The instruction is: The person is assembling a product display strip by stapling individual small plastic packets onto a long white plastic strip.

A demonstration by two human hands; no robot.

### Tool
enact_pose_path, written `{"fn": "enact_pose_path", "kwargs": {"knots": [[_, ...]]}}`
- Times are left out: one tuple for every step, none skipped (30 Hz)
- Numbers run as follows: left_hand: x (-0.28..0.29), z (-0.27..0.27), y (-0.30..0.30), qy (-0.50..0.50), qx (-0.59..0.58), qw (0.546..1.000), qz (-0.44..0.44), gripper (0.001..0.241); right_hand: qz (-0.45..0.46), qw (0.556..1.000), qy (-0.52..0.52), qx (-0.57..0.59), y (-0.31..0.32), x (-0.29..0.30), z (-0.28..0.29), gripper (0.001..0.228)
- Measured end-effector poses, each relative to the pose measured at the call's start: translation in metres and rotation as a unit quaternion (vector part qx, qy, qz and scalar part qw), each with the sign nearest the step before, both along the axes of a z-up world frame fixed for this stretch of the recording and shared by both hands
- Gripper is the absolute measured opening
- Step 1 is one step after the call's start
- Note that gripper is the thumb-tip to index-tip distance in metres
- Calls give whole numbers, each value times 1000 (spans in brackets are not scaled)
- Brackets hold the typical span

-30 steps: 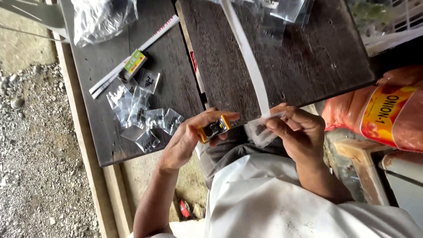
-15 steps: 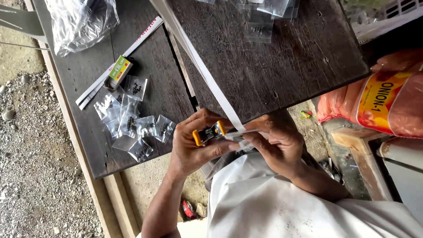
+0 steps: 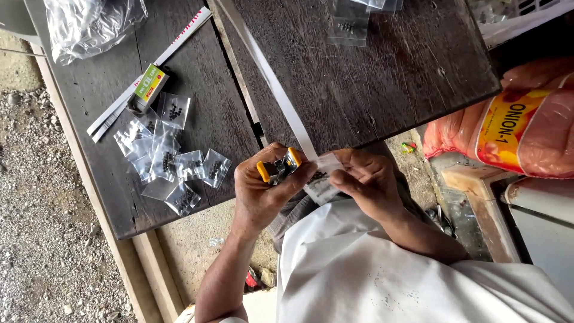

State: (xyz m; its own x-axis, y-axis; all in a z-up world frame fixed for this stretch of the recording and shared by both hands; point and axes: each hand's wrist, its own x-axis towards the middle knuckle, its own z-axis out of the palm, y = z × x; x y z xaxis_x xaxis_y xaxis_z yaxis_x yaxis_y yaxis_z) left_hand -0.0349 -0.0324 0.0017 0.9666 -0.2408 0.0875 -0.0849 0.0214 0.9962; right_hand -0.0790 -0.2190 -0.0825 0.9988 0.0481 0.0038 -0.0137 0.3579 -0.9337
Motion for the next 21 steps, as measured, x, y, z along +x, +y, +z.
{"fn": "enact_pose_path", "kwargs": {"knots": [[1, 1, 0, 1, -1, 1000, 2, 12, 2, 1000, 1, -1, 1, 0, -1, 32], [2, 2, -1, -8, 1, 1000, -1, 12, -10, 1000, 15, -1, 2, 0, -3, 25], [3, 3, -1, -16, 4, 1000, -4, 12, -22, 999, 30, -1, 4, 0, -4, 19], [2, 0, 2, -15, 3, 1000, -3, 12, -20, 999, 31, -2, 3, 0, -6, 19], [2, -3, 4, -36, 16, 999, -10, 15, -28, 1000, -10, -10, 2, 1, -9, 16], [2, -5, 6, -57, 28, 998, -18, 19, -35, 998, -51, -18, 1, 2, -11, 14], [1, -7, 10, -56, 29, 998, -16, 19, -34, 998, -50, -18, -5, 1, -12, 14], [1, -8, 14, -90, 53, 994, -28, 29, -37, 997, -67, -22, -10, 2, -13, 14], [1, -9, 18, -123, 78, 989, -41, 40, -41, 995, -84, -26, -15, 2, -13, 14], [1, -9, 23, -123, 78, 988, -40, 40, -40, 995, -85, -26, -15, 0, -8, 14], [0, -9, 27, -122, 82, 988, -55, 54, -59, 992, -95, -58, -16, -1, -4, 13], [0, -8, 32, -119, 86, 987, -71, 69, -79, 987, -103, -89, -16, -3, 1, 13], [-3, -19, 36, -119, 87, 987, -71, 69, -78, 988, -103, -89, -17, -4, 2, 13], [-5, -29, 40, -101, 84, 988, -76, 84, -87, 984, -121, -97, -18, -5, 2, 12], [-7, -40, 44, -83, 81, 990, -80, 100, -96, 980, -138, -105, -20, -6, 2, 12], [-8, -44, 45, -82, 81, 990, -81, 100, -96, 980, -137, -104, -17, -7, 7, 12], [-8, -48, 47, -50, 60, 995, -68, 108, -99, 975, -156, -124, -15, -7, 11, 12], [-10, -52, 48, -16, 40, 997, -56, 119, -101, 969, -172, -145, -13, -9, 15, 12], [-7, -39, 46, -13, 40, 997, -57, 119, -101, 970, -170, -144, -11, -9, 18, 12], [-4, -25, 43, -27, 85, 993, -75, 114, -105, 967, -178, -152, -9, -8, 21, 13], [-1, -11, 40, -40, 130, 986, -94, 111, -109, 963, -186, -160, -8, -7, 23, 13]]}}
